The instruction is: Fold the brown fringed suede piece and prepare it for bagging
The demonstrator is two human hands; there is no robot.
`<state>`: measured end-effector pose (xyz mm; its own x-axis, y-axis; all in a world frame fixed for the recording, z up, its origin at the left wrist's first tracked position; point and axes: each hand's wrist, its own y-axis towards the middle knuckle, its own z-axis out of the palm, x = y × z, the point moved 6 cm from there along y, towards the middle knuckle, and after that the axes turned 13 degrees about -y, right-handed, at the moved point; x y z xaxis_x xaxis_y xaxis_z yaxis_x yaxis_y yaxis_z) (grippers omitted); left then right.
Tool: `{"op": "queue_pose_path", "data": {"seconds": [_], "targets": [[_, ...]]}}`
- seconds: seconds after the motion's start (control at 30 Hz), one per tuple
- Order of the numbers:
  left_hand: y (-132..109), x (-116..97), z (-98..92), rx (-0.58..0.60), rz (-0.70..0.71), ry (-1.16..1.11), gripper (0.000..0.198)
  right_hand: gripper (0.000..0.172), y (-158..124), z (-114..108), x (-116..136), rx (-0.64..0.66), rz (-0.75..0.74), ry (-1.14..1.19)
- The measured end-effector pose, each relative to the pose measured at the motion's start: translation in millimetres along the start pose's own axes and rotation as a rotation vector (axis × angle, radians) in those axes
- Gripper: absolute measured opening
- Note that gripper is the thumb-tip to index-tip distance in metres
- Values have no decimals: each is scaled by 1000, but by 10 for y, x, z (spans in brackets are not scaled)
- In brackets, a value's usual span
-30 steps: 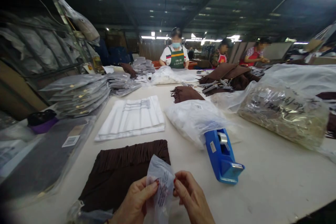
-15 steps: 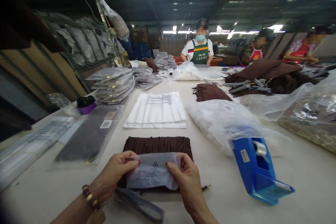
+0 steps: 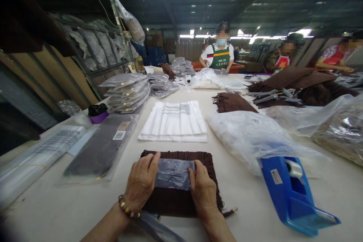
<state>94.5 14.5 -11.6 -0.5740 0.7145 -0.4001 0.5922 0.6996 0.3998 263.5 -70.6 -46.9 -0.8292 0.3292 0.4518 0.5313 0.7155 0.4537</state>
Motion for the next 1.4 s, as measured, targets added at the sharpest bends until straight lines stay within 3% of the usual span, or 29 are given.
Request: {"op": "queue_pose_path", "data": {"seconds": [0.07, 0.13, 0.2, 0.27, 0.37, 0.5, 0.6, 0.67, 0.77, 0.87, 1.0, 1.07, 1.17, 1.27, 1.33, 1.4], "targets": [[-49, -196, 47, 44, 296, 53, 44, 41, 14, -10, -13, -24, -25, -38], [-98, -284, 169, 186, 421, 66, 46, 37, 29, -92, 7, -78, -53, -102], [-110, -265, 300, 322, 377, 75, 48, 30, 13, -238, 113, -184, -153, -186], [-102, -224, 387, 394, 324, 73, 51, 28, -59, -340, 306, -246, -361, -224], [-64, -173, 377, 422, 299, 7, 48, 32, -189, -295, 491, -140, -557, -233], [-117, -162, -30, 365, 362, -154, 40, 32, -251, -129, 430, -37, -498, -310], [-363, -184, -383, 354, 397, -217, 40, 32, -264, -66, 378, -18, -507, -292], [-589, -184, -464, 380, 410, -180, 44, 31, -263, -63, 358, -22, -503, -279], [-837, -148, -455, 271, 450, -117, 23, 31, -262, -82, 351, -31, -486, -275], [-871, -78, -435, 170, 426, -241, 26, 30, -263, -95, 361, -26, -482, -269], [-635, 158, -439, 189, 77, -471, 13, 30, -268, -79, 367, -20, -490, -262], [-532, 241, -417, 141, -26, -450, 10, 30, -271, -64, 353, -28, -492, -254], [-488, 205, -271, 46, 89, -142, 27, 31, -272, -87, 320, -40, -492, -195], [-551, 143, -54, 15, 198, 134, 47, 35, -245, -250, 300, -121, -424, -109], [-570, 127, 20, 48, 207, 177, 48, 36, -225, -387, 349, -206, -394, -112], [-539, 131, -2, 99, 181, 151, 47, 37, -216, -426, 483, -205, -478, -150]]}}
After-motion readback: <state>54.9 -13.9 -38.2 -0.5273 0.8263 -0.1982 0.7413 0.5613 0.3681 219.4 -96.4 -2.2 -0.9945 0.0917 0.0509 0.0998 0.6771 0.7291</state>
